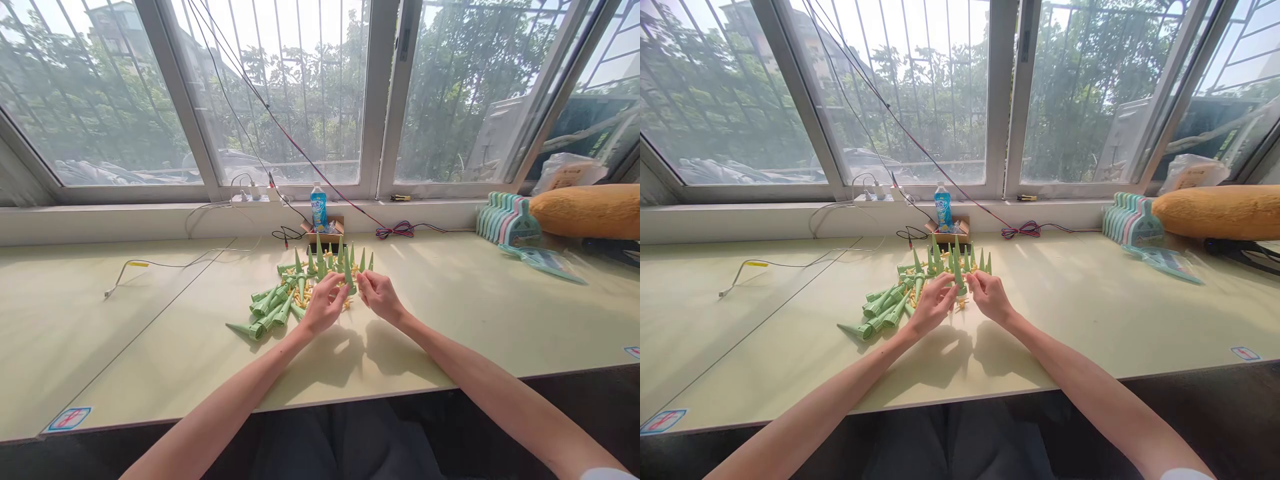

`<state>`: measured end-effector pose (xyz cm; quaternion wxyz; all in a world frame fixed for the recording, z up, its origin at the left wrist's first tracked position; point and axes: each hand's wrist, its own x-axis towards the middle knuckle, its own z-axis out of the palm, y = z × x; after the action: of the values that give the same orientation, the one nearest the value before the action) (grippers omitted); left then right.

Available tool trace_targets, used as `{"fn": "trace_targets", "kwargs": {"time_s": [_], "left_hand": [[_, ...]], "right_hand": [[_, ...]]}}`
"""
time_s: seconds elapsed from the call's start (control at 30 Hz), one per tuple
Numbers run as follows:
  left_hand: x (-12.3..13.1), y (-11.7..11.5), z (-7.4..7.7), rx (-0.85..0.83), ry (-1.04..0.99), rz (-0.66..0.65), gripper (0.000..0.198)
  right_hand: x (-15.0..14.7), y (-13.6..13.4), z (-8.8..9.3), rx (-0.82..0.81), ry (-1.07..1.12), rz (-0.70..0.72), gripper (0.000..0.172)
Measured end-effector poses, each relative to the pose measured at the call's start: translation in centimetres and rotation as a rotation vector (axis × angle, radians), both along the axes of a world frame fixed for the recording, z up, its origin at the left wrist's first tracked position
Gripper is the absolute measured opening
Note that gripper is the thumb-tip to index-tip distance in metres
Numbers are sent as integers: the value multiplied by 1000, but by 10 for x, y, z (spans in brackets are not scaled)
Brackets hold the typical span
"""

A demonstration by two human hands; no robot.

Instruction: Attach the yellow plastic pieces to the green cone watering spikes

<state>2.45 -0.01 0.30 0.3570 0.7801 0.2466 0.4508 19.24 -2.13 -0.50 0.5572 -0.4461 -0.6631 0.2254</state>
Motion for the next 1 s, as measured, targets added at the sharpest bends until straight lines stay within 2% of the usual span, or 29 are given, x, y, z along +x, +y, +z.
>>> {"fn": "trace_targets", "kwargs": {"time_s": [0.17,0.3,0.4,0.5,0.57,0.7,0.8,1.0], "left_hand": [[0,4,-5,46,34,25,24],[3,2,-4,67,23,102,26],[5,-1,0,10,-47,175,29],[6,-1,2,-117,-110,204,33],[6,0,1,-193,-126,180,45],[6,0,-2,-309,-120,30,64],[6,-1,-2,-353,-118,-46,66],[4,1,-2,-336,-84,-70,63]], "right_hand": [[1,4,-5,-8,22,-11,48],[0,5,-6,10,61,-27,45],[0,4,-5,29,100,-49,42],[0,2,-3,49,112,-70,40],[0,1,-1,60,95,-73,39],[-1,-2,3,82,30,-38,35],[-3,-4,4,85,-8,-12,31],[-2,-2,3,86,-20,4,30]]}}
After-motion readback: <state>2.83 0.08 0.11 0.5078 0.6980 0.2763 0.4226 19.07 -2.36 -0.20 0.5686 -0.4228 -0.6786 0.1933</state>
